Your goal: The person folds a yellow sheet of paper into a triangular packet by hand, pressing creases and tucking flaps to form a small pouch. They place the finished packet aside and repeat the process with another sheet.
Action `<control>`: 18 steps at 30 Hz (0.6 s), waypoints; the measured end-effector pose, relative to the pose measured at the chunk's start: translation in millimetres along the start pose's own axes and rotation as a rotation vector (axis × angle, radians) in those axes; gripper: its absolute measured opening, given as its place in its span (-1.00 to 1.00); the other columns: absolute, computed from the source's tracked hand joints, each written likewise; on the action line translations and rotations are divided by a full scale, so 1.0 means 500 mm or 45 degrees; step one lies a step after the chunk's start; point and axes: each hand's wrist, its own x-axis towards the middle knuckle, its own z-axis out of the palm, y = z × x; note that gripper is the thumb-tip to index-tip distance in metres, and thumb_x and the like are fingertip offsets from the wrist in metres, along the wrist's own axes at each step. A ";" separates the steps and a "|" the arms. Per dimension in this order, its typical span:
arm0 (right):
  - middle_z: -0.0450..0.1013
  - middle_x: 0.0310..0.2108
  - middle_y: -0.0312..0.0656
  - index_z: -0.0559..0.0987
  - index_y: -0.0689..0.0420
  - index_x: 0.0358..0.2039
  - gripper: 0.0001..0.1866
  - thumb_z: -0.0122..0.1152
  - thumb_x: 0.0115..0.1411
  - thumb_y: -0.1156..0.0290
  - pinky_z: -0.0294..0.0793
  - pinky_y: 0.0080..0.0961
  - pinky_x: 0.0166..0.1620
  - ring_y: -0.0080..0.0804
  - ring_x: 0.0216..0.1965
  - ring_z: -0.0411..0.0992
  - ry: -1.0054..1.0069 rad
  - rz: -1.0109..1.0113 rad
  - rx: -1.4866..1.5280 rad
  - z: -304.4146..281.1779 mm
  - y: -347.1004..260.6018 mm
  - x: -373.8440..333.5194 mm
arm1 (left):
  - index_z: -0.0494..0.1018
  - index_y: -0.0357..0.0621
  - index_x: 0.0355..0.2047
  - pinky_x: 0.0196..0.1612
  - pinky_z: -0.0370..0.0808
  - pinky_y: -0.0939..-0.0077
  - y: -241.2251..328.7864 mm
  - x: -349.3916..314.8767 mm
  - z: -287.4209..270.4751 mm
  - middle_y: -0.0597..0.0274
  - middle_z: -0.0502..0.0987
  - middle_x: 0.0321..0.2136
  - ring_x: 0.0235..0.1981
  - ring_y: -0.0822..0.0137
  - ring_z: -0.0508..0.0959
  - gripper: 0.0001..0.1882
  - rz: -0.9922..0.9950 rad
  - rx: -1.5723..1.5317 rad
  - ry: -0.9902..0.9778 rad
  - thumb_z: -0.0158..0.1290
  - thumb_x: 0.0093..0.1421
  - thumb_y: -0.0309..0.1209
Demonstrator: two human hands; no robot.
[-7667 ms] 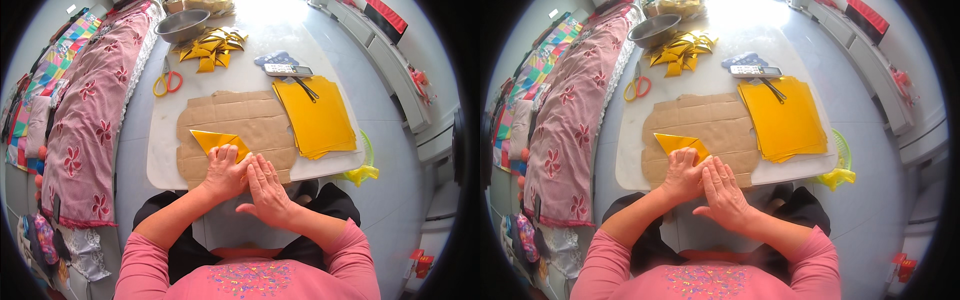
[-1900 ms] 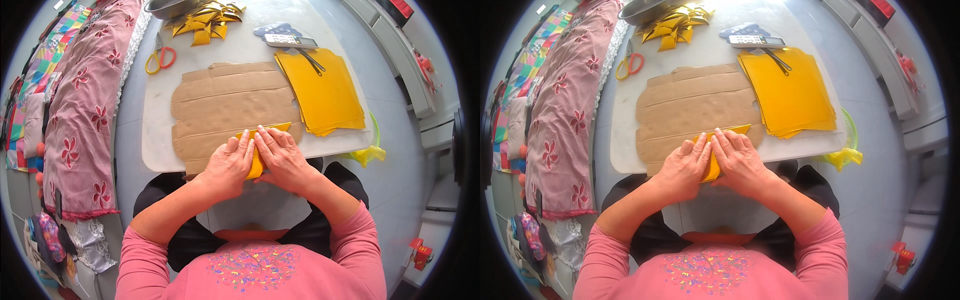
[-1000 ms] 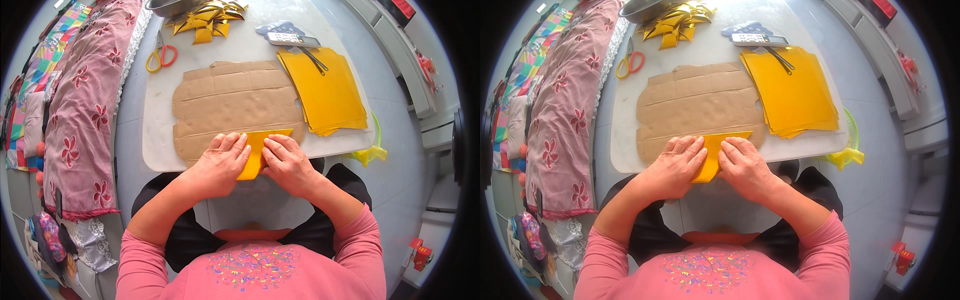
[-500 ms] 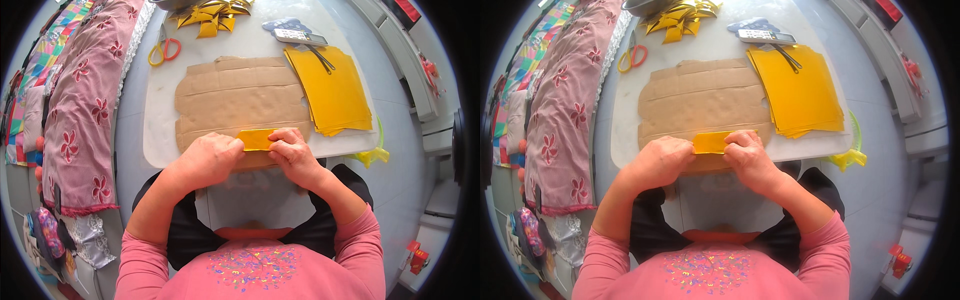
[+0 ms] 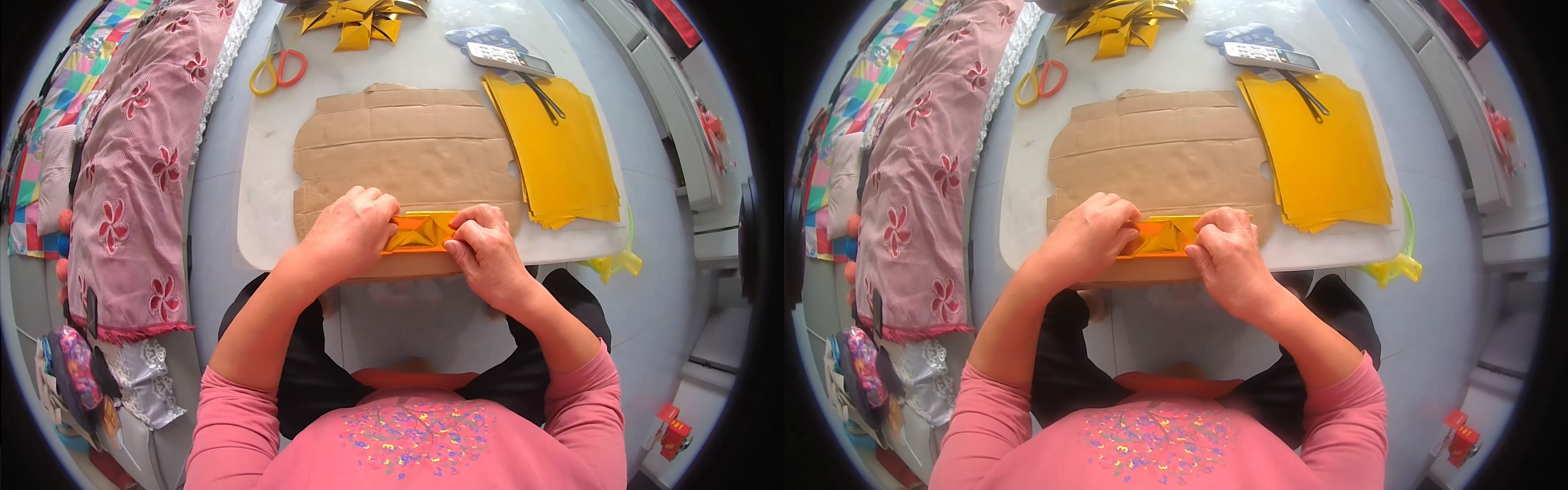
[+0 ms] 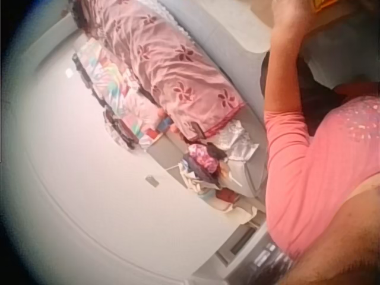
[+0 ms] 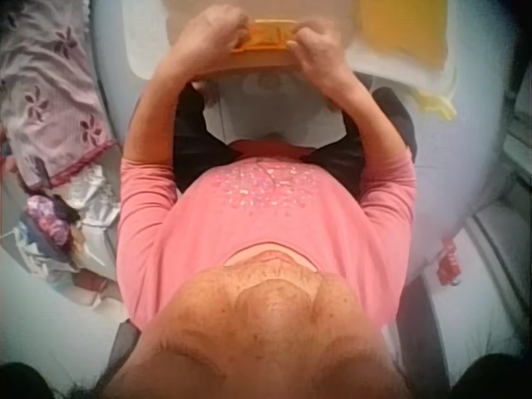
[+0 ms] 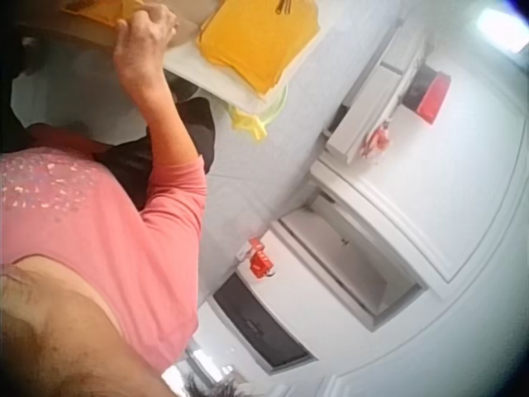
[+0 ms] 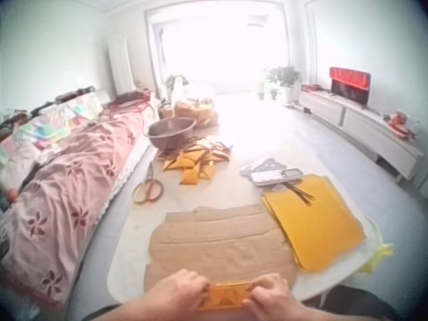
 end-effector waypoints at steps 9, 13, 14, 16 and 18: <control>0.40 -0.14 -0.02 0.45 0.26 -0.48 -0.83 0.28 0.12 0.52 0.27 -0.17 0.05 -0.01 -0.04 0.29 0.019 0.050 -0.035 0.007 -0.010 0.007 | 0.47 -0.25 -0.33 -0.12 0.47 0.22 0.001 0.005 0.025 0.06 0.53 -0.35 -0.24 0.00 0.47 -0.88 -0.138 -0.022 0.095 0.13 0.11 -0.53; 0.40 -0.15 0.00 0.43 0.27 -0.49 -0.83 0.27 0.12 0.54 0.27 -0.18 0.05 0.00 -0.06 0.28 0.018 0.083 -0.033 0.007 -0.010 0.010 | 0.46 -0.23 -0.34 -0.12 0.47 0.22 -0.005 0.004 0.030 0.06 0.51 -0.36 -0.24 0.00 0.47 -0.90 -0.137 -0.026 0.127 0.13 0.12 -0.53; 0.40 -0.16 -0.01 0.43 0.27 -0.50 -0.83 0.27 0.12 0.54 0.28 -0.19 0.04 0.00 -0.07 0.28 0.023 0.087 -0.038 0.008 -0.009 0.009 | 0.46 -0.23 -0.34 -0.12 0.47 0.22 -0.005 0.004 0.030 0.06 0.51 -0.36 -0.24 0.00 0.47 -0.90 -0.144 -0.031 0.131 0.13 0.12 -0.53; 0.40 -0.16 -0.01 0.43 0.27 -0.50 -0.83 0.26 0.13 0.55 0.28 -0.18 0.04 -0.01 -0.07 0.28 0.024 0.085 -0.047 0.009 -0.009 0.011 | 0.46 -0.23 -0.36 -0.13 0.47 0.21 -0.002 0.004 0.031 0.05 0.51 -0.36 -0.24 -0.01 0.47 -0.91 -0.168 -0.040 0.148 0.13 0.12 -0.54; 0.39 -0.17 -0.01 0.43 0.27 -0.51 -0.83 0.26 0.13 0.56 0.28 -0.19 0.04 -0.01 -0.08 0.29 0.022 0.087 -0.054 0.010 -0.009 0.013 | 0.46 -0.23 -0.37 -0.13 0.47 0.20 0.001 0.005 0.031 0.04 0.51 -0.37 -0.23 -0.01 0.48 -0.92 -0.205 -0.050 0.176 0.13 0.12 -0.54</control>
